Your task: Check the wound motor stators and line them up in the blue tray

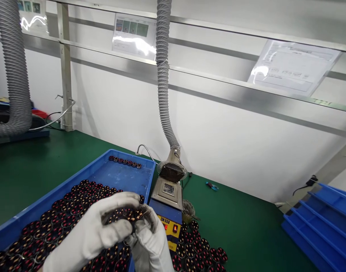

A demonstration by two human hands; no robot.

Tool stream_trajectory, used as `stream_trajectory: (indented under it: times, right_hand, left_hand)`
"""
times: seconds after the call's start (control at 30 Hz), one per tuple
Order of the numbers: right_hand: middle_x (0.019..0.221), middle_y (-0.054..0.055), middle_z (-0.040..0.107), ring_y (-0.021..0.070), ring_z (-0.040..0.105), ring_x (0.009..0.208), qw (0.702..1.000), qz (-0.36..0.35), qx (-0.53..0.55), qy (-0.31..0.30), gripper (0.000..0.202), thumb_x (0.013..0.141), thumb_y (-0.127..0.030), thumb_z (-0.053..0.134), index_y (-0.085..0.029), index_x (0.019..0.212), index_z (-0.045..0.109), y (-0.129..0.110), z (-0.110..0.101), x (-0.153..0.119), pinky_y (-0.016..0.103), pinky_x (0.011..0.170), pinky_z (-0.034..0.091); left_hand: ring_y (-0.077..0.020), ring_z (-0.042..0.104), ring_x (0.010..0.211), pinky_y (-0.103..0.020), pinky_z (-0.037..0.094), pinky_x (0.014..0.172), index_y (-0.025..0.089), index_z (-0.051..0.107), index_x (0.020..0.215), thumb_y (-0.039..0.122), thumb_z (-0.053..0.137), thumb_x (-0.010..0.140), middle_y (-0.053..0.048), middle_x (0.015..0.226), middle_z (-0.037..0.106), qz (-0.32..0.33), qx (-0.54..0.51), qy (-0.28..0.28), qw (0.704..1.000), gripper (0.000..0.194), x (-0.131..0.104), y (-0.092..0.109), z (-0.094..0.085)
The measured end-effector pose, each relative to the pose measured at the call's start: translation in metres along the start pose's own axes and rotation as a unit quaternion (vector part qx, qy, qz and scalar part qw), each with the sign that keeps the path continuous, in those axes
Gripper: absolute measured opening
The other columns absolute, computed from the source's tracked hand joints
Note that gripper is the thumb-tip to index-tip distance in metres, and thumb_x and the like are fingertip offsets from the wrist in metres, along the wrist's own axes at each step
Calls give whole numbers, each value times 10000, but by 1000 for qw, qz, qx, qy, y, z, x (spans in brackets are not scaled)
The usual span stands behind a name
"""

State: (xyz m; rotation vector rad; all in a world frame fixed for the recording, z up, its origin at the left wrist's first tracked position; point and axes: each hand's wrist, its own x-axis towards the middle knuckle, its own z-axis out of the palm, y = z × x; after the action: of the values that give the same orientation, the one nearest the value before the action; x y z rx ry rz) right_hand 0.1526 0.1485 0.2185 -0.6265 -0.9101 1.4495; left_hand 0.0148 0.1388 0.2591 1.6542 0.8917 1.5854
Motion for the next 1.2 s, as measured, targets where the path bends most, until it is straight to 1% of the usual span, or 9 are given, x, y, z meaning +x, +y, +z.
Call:
stream_trajectory:
  times: [0.17,0.33,0.5,0.63,0.73,0.87,1.0,1.13,1.2]
  right_hand:
    - [899,51,729,205,663,882,999,23,7,-26,234,614,-235,789,-229,837,717,-3,-3,-2,344,864,492]
    - [899,30,735,187,681,795,992,92,51,-63,248,748,-425,648,-274,938,696,-15,-1,-15,399,803,523]
    - [966,2,725,145,640,959,972,153,156,-87,272,661,-440,733,-260,864,712,-23,7,-19,282,869,485]
    - [965,19,722,184,641,955,987,113,98,-61,265,670,-462,714,-266,848,704,-15,3,-16,342,861,493]
    - [930,35,730,236,654,908,992,98,66,-49,235,673,-415,717,-263,851,703,-6,-3,-12,424,806,512]
    - [803,14,746,209,673,842,991,108,70,-47,132,679,-355,727,-253,762,717,-6,-7,-5,397,826,506]
    - [847,42,750,227,680,848,983,135,105,-62,272,590,-383,792,-239,813,731,-15,-2,-10,398,826,513]
    - [969,46,734,225,679,860,981,135,131,-47,324,641,-371,762,-270,944,713,-19,1,-18,403,827,521]
    - [1010,40,723,238,661,925,989,108,101,-29,316,614,-357,781,-283,915,717,-18,-2,-17,417,872,500]
  left_hand:
    - [-208,651,704,-388,492,898,244,701,634,248,615,710,-9,670,699,100,-11,23,995,115,2,-4,5]
    - [-187,651,896,-300,504,892,273,707,771,219,596,778,-3,893,711,33,5,86,996,124,-3,-6,-6]
    - [-224,606,1010,-352,507,896,302,649,1029,103,740,565,-34,1107,649,109,120,-46,986,513,-4,-3,-1]
    - [-200,617,977,-309,510,877,294,674,982,148,774,596,-38,1052,676,157,86,-52,982,425,-2,-6,4]
    - [-194,639,923,-274,512,851,290,720,866,170,724,644,-28,975,703,104,-15,-37,994,252,1,-10,6]
    - [-183,667,749,-241,532,772,249,725,649,163,647,658,-10,735,722,13,-167,0,986,117,3,-10,9]
    - [-179,665,774,-225,532,723,220,711,687,193,579,732,-26,815,723,-33,-192,73,978,142,3,-4,4]
    - [-213,644,821,-230,514,659,198,717,741,155,631,621,-51,956,690,-165,-130,-34,977,153,4,8,-1]
    - [-209,627,846,-217,491,657,194,713,683,142,600,611,-50,935,680,-184,-129,-87,971,144,3,10,0]
